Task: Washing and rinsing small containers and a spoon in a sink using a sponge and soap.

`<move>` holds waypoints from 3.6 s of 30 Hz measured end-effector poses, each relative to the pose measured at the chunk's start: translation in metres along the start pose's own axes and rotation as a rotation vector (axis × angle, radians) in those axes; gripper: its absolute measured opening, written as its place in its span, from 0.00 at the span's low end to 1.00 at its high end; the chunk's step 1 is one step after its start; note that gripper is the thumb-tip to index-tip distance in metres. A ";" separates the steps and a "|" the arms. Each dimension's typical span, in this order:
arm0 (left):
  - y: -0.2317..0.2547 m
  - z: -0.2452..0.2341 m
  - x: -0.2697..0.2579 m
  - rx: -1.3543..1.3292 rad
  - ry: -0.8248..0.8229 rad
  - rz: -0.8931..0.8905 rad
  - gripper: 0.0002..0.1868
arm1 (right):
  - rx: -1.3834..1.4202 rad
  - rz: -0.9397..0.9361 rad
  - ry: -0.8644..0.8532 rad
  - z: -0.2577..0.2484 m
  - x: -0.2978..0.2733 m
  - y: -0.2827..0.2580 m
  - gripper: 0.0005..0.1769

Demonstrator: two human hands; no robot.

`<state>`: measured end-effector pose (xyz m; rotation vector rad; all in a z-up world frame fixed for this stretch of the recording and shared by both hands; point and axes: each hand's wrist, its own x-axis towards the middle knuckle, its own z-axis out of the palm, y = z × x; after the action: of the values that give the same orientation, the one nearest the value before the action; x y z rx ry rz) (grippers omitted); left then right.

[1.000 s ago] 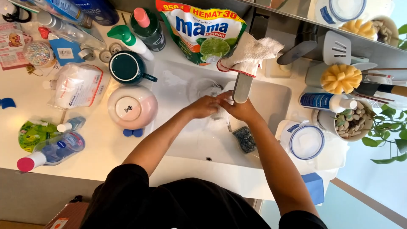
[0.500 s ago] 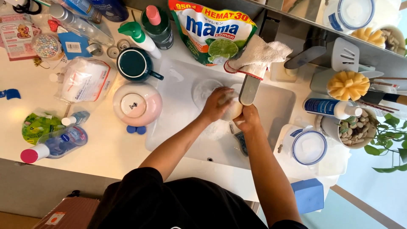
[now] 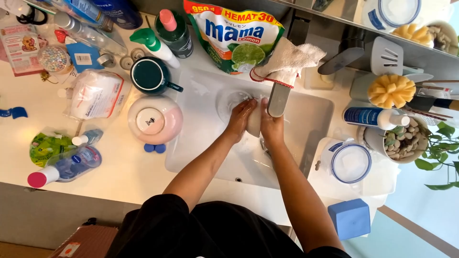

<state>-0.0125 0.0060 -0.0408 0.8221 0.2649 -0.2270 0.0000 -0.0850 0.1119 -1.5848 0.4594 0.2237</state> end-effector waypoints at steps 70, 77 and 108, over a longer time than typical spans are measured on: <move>0.074 0.054 -0.019 0.241 0.214 -0.194 0.36 | -0.221 -0.508 -0.042 -0.012 -0.032 0.059 0.14; 0.067 0.050 -0.029 0.272 0.189 -0.509 0.31 | -0.242 -0.210 -0.011 -0.011 -0.022 0.051 0.15; 0.062 0.047 -0.008 -0.380 -0.022 -0.333 0.30 | -0.554 -0.753 -0.050 -0.012 -0.028 0.030 0.17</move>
<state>0.0055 0.0126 0.0350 0.3950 0.4101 -0.4808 -0.0395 -0.0927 0.0974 -2.1718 -0.2864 -0.2077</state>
